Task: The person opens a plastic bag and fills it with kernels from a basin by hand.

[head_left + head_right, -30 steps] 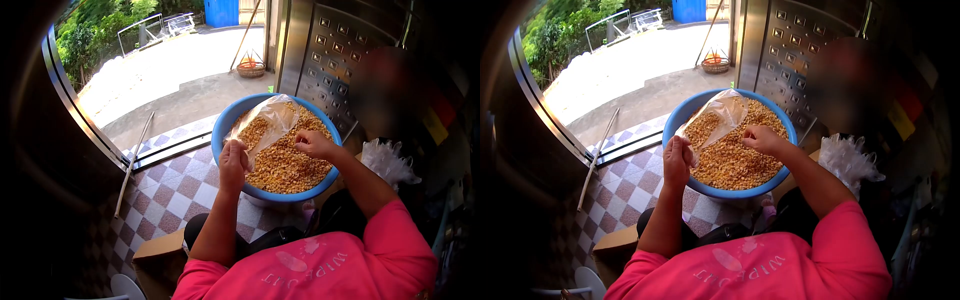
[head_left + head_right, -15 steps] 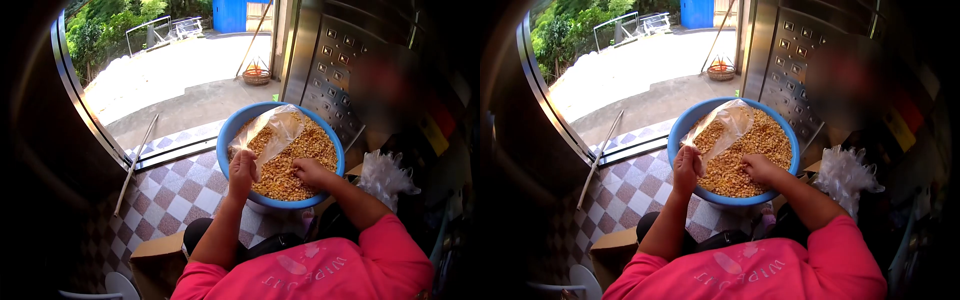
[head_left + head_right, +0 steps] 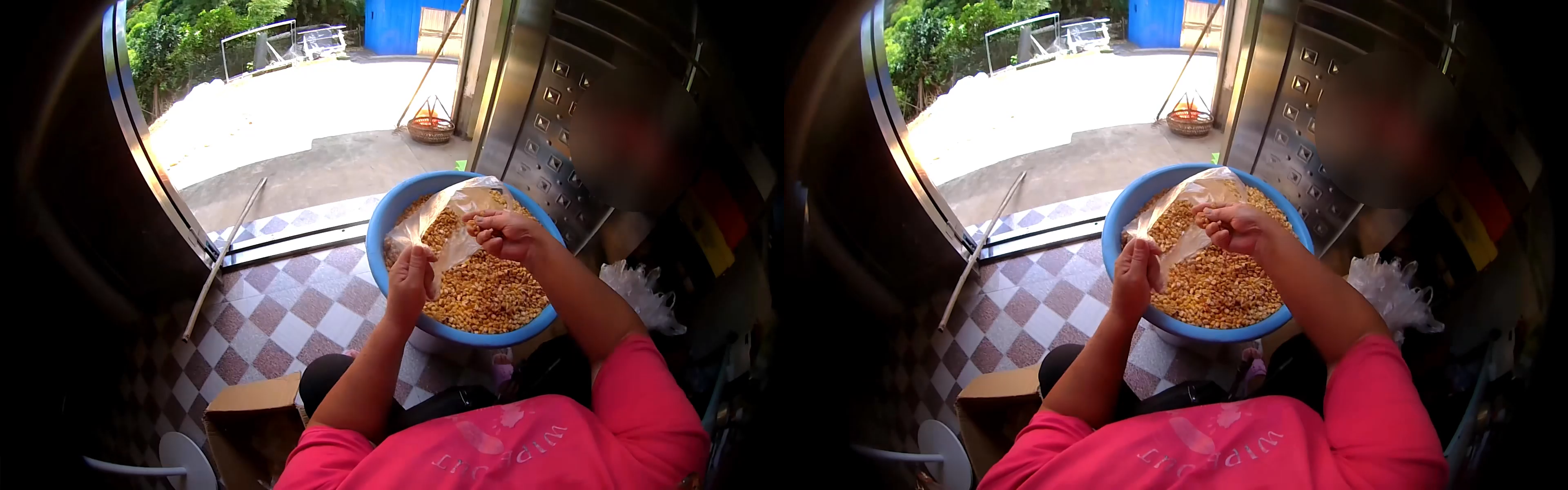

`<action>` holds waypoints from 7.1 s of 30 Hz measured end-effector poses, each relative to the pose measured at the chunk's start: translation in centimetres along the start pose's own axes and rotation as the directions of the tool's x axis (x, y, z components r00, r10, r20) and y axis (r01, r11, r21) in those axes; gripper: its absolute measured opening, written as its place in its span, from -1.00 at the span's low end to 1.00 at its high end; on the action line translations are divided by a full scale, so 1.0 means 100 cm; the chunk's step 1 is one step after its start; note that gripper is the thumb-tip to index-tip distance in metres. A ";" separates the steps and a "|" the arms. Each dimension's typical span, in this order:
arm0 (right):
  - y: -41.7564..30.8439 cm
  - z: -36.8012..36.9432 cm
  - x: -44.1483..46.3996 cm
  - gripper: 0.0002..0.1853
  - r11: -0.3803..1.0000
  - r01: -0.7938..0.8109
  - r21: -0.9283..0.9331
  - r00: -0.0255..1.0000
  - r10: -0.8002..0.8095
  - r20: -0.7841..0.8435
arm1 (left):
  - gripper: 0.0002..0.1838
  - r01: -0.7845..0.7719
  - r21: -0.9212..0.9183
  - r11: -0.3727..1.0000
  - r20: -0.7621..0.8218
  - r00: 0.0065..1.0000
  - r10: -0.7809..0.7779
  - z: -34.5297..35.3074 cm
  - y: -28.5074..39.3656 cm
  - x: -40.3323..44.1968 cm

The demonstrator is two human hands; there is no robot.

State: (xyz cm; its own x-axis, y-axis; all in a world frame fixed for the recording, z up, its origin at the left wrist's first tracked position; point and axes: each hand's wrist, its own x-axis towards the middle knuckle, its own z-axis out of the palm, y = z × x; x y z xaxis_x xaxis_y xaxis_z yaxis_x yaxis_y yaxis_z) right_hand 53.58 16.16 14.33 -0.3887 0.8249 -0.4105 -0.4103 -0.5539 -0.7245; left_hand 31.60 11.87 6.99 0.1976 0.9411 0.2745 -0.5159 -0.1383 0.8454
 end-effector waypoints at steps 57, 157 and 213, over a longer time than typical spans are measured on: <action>0.037 -0.013 -0.024 -0.85 0.987 -0.091 -0.135 0.995 0.084 -0.052 | -0.63 -0.004 -0.031 1.000 0.042 0.999 0.006 -0.002 0.001 0.000; 0.017 0.016 0.039 -0.64 0.549 0.349 -0.760 0.827 -0.561 -0.026 | -0.65 0.005 -0.070 0.998 0.030 1.000 -0.003 -0.002 0.000 0.000; 0.022 0.043 0.089 -0.70 0.989 0.149 0.009 0.944 -0.140 -0.300 | -0.63 0.025 -0.102 0.994 0.042 0.999 -0.021 -0.002 0.002 -0.001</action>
State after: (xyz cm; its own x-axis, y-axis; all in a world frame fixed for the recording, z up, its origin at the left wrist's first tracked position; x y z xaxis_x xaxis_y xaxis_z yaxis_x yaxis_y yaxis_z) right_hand 45.72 21.76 11.45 -0.0624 0.8899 -0.4519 -0.4711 -0.4254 -0.7727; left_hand 31.33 11.79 7.04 0.2434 0.9300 0.2755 -0.5928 -0.0822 0.8011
